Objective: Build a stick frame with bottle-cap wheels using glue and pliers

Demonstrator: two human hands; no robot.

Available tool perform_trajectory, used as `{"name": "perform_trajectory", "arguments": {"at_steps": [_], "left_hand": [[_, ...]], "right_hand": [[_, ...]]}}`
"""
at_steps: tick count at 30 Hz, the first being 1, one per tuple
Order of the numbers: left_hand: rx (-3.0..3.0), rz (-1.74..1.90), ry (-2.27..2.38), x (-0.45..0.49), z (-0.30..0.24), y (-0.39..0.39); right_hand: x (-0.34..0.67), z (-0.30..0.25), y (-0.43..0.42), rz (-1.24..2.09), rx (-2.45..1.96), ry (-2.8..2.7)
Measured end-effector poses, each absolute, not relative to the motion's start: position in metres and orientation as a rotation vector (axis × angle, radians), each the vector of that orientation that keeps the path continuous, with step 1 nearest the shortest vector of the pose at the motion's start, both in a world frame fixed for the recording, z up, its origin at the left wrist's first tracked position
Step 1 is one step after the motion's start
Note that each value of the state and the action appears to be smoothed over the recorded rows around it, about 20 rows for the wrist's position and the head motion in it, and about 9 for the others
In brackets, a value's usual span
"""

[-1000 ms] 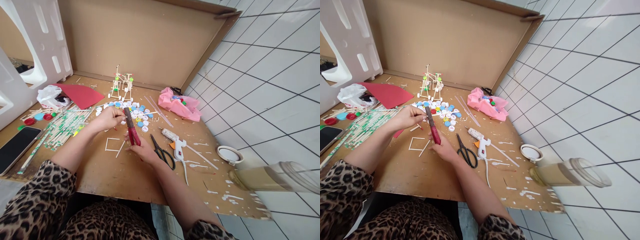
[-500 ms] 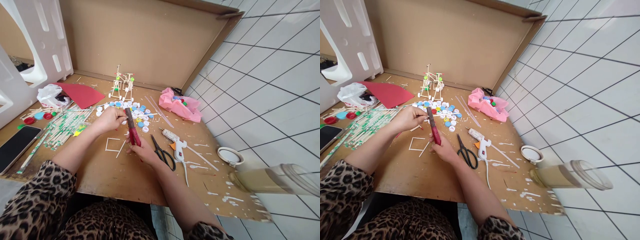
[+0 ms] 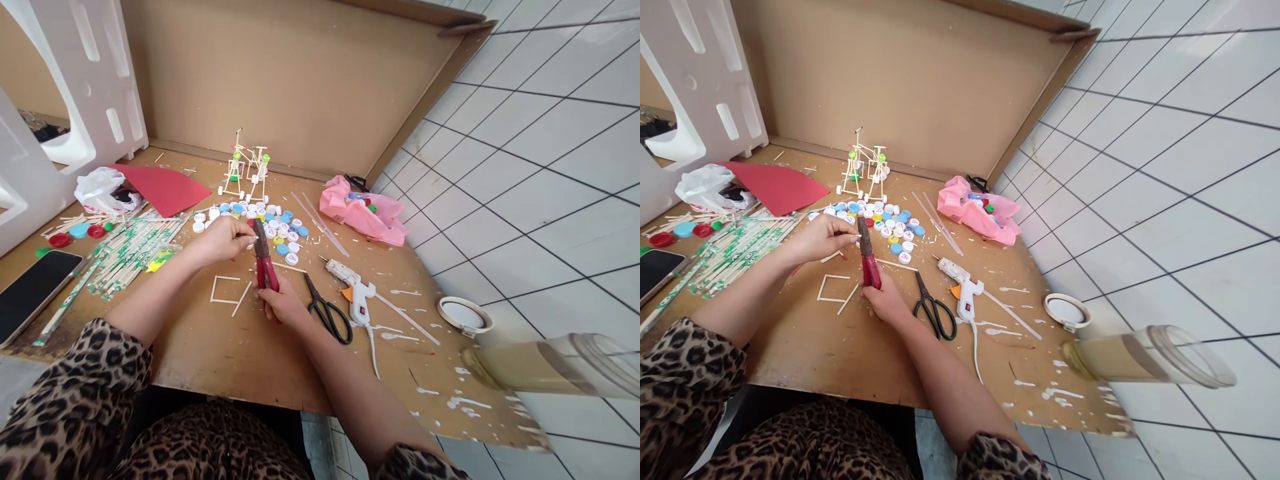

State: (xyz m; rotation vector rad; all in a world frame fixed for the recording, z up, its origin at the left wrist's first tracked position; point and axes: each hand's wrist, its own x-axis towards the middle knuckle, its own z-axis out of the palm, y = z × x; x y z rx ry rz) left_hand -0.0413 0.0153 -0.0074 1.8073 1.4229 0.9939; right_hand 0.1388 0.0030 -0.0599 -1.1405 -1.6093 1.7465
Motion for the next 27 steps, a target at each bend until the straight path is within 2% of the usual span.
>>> {"name": "perform_trajectory", "arguments": {"at_steps": [16,27], "left_hand": [[1.174,1.134,1.079,-0.049,0.0,0.015],[1.049,1.236,1.135,-0.055,-0.006,0.005]], "right_hand": [[0.146,-0.054,0.008,1.62,-0.977,-1.447],[0.145,-0.05,0.006,1.662,-0.835,-1.461]]}}
